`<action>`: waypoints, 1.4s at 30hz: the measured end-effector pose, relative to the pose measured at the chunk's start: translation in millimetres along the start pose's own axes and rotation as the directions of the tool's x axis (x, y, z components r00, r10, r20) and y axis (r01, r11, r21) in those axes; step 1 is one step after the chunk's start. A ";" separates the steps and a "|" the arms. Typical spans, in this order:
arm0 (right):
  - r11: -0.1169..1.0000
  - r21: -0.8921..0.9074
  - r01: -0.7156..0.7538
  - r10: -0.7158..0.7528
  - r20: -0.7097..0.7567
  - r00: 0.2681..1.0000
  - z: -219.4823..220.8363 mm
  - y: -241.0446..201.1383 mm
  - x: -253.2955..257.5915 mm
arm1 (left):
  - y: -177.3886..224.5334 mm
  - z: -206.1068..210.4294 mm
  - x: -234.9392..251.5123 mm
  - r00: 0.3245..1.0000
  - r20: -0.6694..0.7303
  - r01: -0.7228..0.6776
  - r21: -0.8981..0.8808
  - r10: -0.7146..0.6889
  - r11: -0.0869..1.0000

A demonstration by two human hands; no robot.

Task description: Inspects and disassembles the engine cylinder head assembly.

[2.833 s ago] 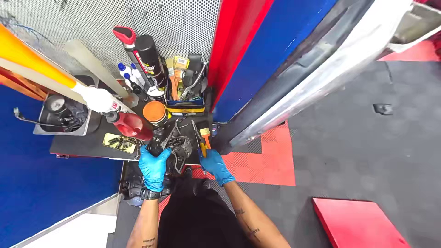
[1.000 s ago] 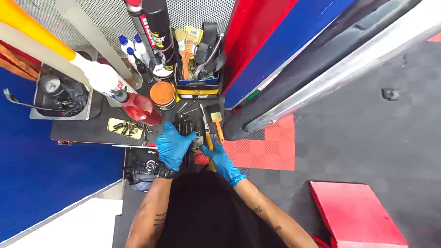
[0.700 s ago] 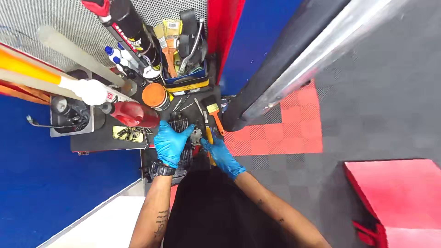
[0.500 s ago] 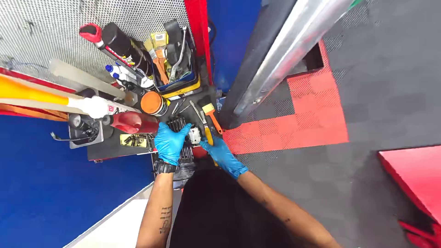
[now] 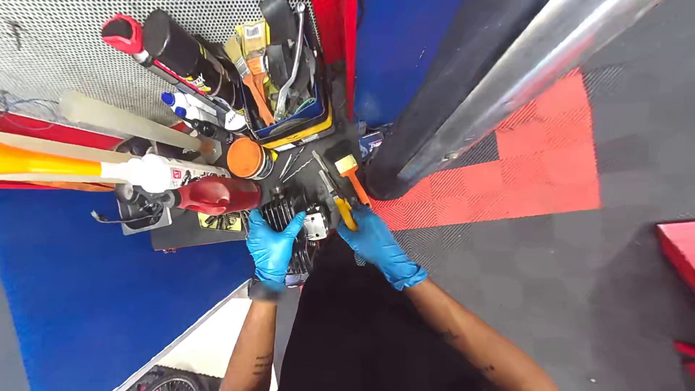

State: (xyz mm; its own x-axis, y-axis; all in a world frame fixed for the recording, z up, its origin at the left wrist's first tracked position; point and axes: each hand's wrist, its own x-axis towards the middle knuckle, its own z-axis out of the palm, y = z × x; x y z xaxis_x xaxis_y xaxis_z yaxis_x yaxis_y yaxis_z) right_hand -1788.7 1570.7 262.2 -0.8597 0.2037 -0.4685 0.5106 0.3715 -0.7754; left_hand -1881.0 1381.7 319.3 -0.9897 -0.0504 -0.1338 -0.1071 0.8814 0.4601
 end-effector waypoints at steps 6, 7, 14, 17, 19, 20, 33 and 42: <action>0.993 0.004 0.122 -0.122 0.052 0.991 -28.7 9.2 21.0 | -19.2 3.3 13.4 0.925 -0.028 -0.372 -0.267 0.379 0.889; 0.985 0.017 0.170 -0.171 0.068 0.983 -35.3 14.1 18.8 | -20.4 2.6 15.7 0.909 -0.007 -0.402 -0.279 0.417 0.872; 0.871 -0.186 0.454 -0.439 0.118 0.891 -54.1 39.0 -5.6 | -31.0 2.9 22.2 0.870 0.017 -0.430 -0.466 0.493 0.774; 0.794 -0.286 0.536 -0.506 0.178 0.844 -54.3 41.7 -1.3 | -30.6 2.9 22.9 0.866 0.021 -0.433 -0.470 0.500 0.769; 0.757 -0.334 0.562 -0.525 0.202 0.827 -54.6 38.9 0.7 | -29.8 3.8 23.5 0.860 0.024 -0.442 -0.463 0.509 0.769; 0.739 -0.354 0.573 -0.534 0.212 0.819 -55.4 36.2 1.1 | -29.2 4.3 23.7 0.857 0.030 -0.445 -0.463 0.515 0.767; 0.707 -0.489 0.510 -0.434 0.269 0.860 -69.5 37.2 -5.6 | -25.5 6.2 42.1 0.838 0.139 -0.405 -0.491 0.528 0.771; 0.688 -0.496 0.529 -0.446 0.286 0.848 -69.4 47.6 -9.0 | -20.9 5.2 44.2 0.781 0.183 -0.463 -0.474 0.597 0.749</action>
State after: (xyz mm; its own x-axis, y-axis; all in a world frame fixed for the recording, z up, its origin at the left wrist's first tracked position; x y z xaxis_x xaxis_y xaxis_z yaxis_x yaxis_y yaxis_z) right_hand -1757.8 1649.4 258.9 -0.9521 -0.2524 -0.1727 -0.1116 0.8126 -0.5721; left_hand -1922.1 1363.5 299.2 -0.8195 0.5730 0.0102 0.3328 0.4613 0.8225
